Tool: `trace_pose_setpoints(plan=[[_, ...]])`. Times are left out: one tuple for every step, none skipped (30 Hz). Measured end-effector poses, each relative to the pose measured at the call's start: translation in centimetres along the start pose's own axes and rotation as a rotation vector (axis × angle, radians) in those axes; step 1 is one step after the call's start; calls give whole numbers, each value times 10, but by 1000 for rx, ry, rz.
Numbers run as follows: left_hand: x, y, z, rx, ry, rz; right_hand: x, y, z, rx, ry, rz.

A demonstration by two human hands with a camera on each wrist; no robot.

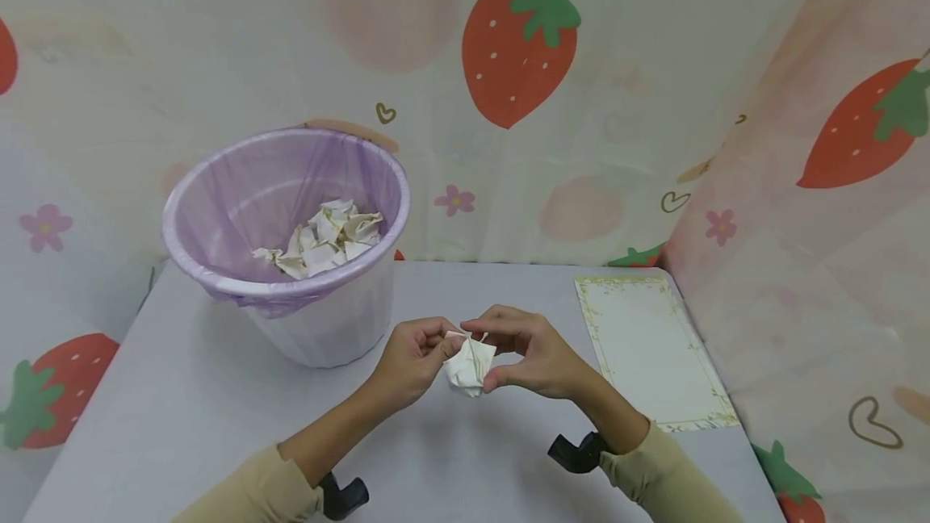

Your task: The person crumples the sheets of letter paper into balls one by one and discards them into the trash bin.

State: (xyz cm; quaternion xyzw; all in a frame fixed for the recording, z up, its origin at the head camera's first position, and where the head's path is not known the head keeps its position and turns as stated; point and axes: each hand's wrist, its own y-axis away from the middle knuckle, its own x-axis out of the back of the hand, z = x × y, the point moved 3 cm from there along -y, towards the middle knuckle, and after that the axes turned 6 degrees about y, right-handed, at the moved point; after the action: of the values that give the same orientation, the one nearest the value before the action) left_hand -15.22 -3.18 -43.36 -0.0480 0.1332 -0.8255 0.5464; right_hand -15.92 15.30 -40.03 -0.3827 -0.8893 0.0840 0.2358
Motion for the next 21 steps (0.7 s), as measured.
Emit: trace_pose_setpoints(plan=[[0, 0, 1, -12, -20, 20, -1, -1, -1, 4, 25, 13], [-1, 1, 2, -21, -39, 39, -2, -1, -2, 4, 46, 26], [-1, 1, 2, -31, -56, 56, -4, -1, -2, 7, 61, 38], [-2, 2, 2, -41, -71, 71, -5, -2, -2, 9, 77, 52], [-2, 3, 2, -55, -84, 84, -6, -2, -2, 12, 88, 67], [-2, 3, 2, -73, -100, 95, -7, -2, -2, 14, 99, 83], [-2, 4, 2, -93, -118, 106, -8, -2, -2, 18, 110, 100], [-2, 4, 2, -112, -132, 118, -8, -2, -2, 21, 121, 118], [-3, 4, 3, -133, -151, 129, -9, -1, -1, 29, 126, 131], [-3, 4, 4, -157, -172, 141, -10, -1, -1, 39, 131, 140], [-2, 4, 5, -182, -194, 152, -11, 0, -1, 49, 128, 145], [-3, 4, 6, -210, -217, 161, -12, 1, -1, 58, 125, 149], [-3, 4, 8, -240, -239, 167, -12, 2, 0, 68, 117, 151], [-3, 4, 9, -267, -256, 171, -12, 3, 0, 77, 102, 151], [-4, 4, 10, -294, -272, 172, -12, 4, 0, 88, 86, 148], [-4, 4, 10, -318, -284, 173, -12, 5, 1, 95, 74, 147], [-5, 4, 10, -337, -291, 174, -12, 6, 1, 98, 60, 148], [-5, 4, 11, -352, -297, 174, -12, 6, 2, 100, 50, 151], [-5, 4, 10, -361, -301, 179, -12, 6, 2, 102, 41, 151], [-5, 4, 10, -368, -307, 184, -12, 6, 3, 101, 38, 150], [-5, 4, 9, -371, -314, 189, -13, 6, 3, 99, 43, 150]])
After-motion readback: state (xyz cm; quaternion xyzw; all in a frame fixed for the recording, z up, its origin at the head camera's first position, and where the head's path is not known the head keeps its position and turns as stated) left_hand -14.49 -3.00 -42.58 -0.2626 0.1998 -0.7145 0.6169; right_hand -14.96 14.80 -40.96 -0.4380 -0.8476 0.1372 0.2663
